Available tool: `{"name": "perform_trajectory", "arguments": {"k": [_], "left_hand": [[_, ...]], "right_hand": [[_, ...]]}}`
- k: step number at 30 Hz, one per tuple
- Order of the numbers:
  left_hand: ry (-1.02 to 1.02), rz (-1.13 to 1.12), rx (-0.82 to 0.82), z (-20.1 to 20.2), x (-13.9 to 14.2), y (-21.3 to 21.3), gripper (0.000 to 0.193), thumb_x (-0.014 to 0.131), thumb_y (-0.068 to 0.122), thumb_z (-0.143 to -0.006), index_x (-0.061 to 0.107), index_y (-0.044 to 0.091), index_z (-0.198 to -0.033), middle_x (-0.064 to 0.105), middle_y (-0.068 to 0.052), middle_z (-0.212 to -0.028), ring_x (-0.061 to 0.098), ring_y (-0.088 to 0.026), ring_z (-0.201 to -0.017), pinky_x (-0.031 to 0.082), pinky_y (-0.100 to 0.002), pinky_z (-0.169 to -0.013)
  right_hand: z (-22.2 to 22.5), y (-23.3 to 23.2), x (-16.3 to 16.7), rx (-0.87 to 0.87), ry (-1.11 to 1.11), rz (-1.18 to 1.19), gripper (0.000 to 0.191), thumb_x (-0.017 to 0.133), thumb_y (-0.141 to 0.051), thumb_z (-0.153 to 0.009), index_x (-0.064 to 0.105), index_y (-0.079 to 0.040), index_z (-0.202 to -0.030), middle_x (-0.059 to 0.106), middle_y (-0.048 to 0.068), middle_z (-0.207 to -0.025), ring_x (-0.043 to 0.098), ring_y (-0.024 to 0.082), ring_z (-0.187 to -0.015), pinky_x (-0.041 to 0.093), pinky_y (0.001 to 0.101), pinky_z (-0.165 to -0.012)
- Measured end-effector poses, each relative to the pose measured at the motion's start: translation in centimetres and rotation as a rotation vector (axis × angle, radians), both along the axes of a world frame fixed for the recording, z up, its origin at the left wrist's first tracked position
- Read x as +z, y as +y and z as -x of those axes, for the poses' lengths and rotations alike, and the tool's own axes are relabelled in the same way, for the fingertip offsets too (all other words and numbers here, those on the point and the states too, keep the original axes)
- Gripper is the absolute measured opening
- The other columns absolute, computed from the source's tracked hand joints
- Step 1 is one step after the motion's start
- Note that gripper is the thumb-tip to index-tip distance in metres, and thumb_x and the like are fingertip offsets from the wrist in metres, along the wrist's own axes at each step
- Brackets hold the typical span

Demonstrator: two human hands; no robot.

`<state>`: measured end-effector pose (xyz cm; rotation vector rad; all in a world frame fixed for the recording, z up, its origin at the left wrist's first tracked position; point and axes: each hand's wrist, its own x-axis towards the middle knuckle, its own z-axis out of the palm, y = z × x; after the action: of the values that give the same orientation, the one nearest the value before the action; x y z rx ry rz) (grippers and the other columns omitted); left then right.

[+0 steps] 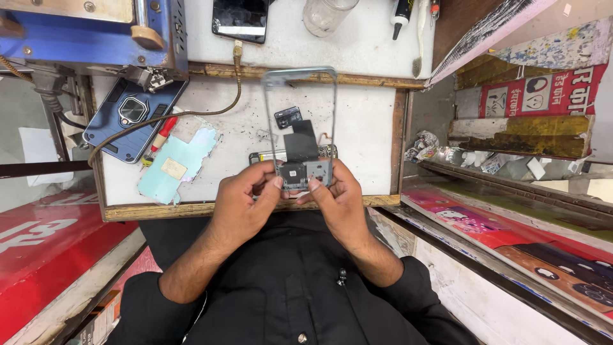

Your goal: The person assembles a mobile phone by connecting a ribbon cable to the motherboard, placing the battery, and attaching a metal frame. The person handles the motherboard, battery, and frame components on a workbench.

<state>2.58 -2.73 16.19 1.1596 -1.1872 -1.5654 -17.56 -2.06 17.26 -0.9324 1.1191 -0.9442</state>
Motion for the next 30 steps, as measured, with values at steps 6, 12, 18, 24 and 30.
{"name": "perform_trajectory", "arguments": {"k": [6, 12, 18, 24, 30], "left_hand": [[0.055, 0.042, -0.024, -0.1, 0.5, -0.2, 0.037, 0.058, 0.001, -0.098, 0.057, -0.005, -0.134, 0.075, -0.008, -0.102, 0.073, -0.01, -0.089, 0.06, -0.024, -0.079], [-0.144, 0.087, 0.047, 0.3, 0.3, 0.1, 0.028, 0.059, 0.009, -0.102, 0.065, -0.002, -0.127, 0.076, -0.007, -0.087, 0.073, -0.01, -0.075, 0.058, -0.024, -0.066], [-0.12, -0.019, 0.147, 1.3, -0.1, 0.5, 0.022, 0.057, 0.017, -0.11, 0.07, -0.002, -0.111, 0.073, -0.006, -0.08, 0.069, -0.011, -0.067, 0.057, -0.025, -0.058], [-0.096, 0.048, -0.021, 0.8, 0.9, -0.2, 0.027, 0.055, 0.011, -0.105, 0.064, -0.002, -0.127, 0.076, -0.007, -0.095, 0.074, -0.011, -0.081, 0.061, -0.025, -0.07], [-0.045, 0.15, -0.018, 1.1, 1.3, -0.1, 0.035, 0.055, 0.01, -0.103, 0.06, -0.004, -0.136, 0.073, -0.007, -0.098, 0.067, -0.01, -0.083, 0.057, -0.025, -0.072]], "right_hand": [[-0.1, 0.2, -0.4, -0.022, -0.016, 0.019, 0.025, 0.054, -0.006, -0.108, 0.051, 0.005, -0.129, 0.07, 0.013, -0.112, 0.072, 0.017, -0.095, 0.063, 0.0323, -0.081], [-0.2, 0.6, -0.8, 0.015, 0.006, 0.049, 0.026, 0.054, -0.006, -0.108, 0.051, 0.004, -0.131, 0.07, 0.012, -0.113, 0.07, 0.015, -0.096, 0.062, 0.0314, -0.084], [-0.5, 1.5, -0.7, 0.085, -0.01, 0.077, 0.024, 0.053, -0.008, -0.111, 0.052, 0.006, -0.131, 0.07, 0.014, -0.112, 0.071, 0.016, -0.099, 0.063, 0.0322, -0.088], [0.0, 1.2, -0.5, -0.035, 0.085, 0.104, 0.022, 0.055, -0.007, -0.109, 0.055, 0.007, -0.126, 0.071, 0.015, -0.112, 0.072, 0.017, -0.1, 0.064, 0.0332, -0.088], [0.5, 1.3, -0.1, -0.059, 0.058, 0.068, 0.022, 0.054, -0.006, -0.107, 0.055, 0.006, -0.126, 0.071, 0.014, -0.113, 0.071, 0.016, -0.1, 0.064, 0.0322, -0.087]]}}
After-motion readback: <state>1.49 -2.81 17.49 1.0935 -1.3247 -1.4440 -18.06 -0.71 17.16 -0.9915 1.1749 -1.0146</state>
